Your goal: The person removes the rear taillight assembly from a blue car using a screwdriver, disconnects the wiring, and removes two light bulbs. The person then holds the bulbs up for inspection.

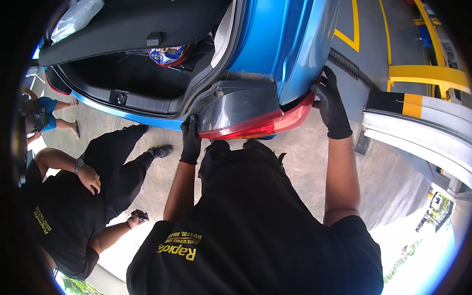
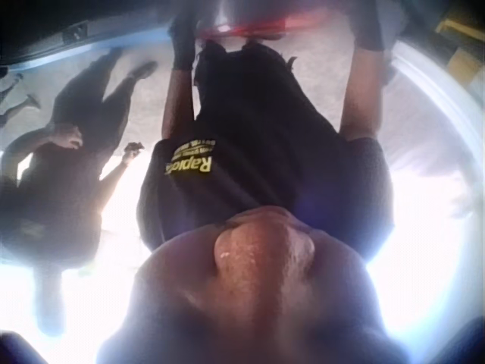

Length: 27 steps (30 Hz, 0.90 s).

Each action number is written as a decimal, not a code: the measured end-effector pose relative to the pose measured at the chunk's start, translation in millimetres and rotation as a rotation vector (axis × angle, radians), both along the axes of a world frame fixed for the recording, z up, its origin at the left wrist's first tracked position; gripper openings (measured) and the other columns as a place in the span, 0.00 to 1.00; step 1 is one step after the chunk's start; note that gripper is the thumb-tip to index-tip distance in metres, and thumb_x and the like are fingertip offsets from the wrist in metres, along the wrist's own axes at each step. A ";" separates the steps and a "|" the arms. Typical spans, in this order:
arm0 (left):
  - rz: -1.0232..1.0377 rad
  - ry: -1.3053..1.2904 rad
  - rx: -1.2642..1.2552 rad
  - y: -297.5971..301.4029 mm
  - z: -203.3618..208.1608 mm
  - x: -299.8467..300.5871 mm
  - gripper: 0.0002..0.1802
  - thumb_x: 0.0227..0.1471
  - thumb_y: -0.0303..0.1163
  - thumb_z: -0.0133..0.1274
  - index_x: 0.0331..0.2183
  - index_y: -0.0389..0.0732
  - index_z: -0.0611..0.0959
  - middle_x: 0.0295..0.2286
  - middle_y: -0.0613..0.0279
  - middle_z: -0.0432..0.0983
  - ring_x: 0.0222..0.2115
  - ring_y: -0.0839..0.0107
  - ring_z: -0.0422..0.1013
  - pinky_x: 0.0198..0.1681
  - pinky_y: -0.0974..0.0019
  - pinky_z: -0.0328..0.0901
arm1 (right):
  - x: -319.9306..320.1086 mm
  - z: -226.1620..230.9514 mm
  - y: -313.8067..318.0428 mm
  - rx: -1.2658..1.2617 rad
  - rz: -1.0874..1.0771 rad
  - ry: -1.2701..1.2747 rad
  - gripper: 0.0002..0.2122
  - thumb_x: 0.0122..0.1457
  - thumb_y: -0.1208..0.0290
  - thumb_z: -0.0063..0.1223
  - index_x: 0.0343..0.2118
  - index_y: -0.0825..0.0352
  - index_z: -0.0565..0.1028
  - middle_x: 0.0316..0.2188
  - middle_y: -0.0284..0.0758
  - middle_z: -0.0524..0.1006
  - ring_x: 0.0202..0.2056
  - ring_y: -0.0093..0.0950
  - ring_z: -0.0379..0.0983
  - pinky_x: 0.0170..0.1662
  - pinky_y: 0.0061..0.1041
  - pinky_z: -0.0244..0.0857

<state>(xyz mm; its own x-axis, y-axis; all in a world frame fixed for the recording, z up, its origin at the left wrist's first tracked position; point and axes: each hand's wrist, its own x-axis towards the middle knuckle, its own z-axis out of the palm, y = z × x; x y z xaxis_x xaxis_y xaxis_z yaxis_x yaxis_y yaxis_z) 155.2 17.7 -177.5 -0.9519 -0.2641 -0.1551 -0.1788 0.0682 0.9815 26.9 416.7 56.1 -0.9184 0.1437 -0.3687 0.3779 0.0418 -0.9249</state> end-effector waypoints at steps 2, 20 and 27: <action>-0.095 0.099 -0.199 -6.0 -3.4 0.6 0.17 0.70 0.37 0.50 0.51 0.32 0.75 0.48 0.54 0.66 0.50 0.64 0.65 0.57 0.61 0.61 | -8.6 6.3 1.9 0.079 0.049 -0.097 0.38 0.57 0.64 0.55 0.71 0.57 0.55 0.60 0.41 0.67 0.54 0.37 0.71 0.48 0.47 0.73; -0.160 -0.190 0.742 -26.1 6.8 24.7 0.28 0.73 0.44 0.41 0.65 0.37 0.63 0.62 0.54 0.63 0.63 0.64 0.61 0.67 0.59 0.57 | 36.5 -28.6 -1.1 -0.264 0.005 0.143 0.38 0.57 0.76 0.58 0.70 0.60 0.54 0.51 0.33 0.67 0.50 0.26 0.68 0.54 0.30 0.68; -0.149 -0.212 0.905 -25.3 15.8 55.8 0.32 0.67 0.35 0.49 0.67 0.39 0.61 0.65 0.56 0.62 0.66 0.63 0.59 0.71 0.57 0.52 | 67.8 -44.7 -8.2 -0.175 -0.040 0.224 0.48 0.46 0.81 0.66 0.71 0.60 0.52 0.54 0.33 0.62 0.55 0.26 0.62 0.56 0.29 0.68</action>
<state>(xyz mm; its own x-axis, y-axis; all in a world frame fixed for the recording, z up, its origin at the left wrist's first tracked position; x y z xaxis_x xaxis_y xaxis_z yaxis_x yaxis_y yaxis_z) 211.0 -7.6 -161.7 -0.8946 0.1637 -0.4158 -0.4107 -0.6677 0.6209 94.6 408.5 11.3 -0.9746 0.1337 -0.1795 0.1612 -0.1369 -0.9774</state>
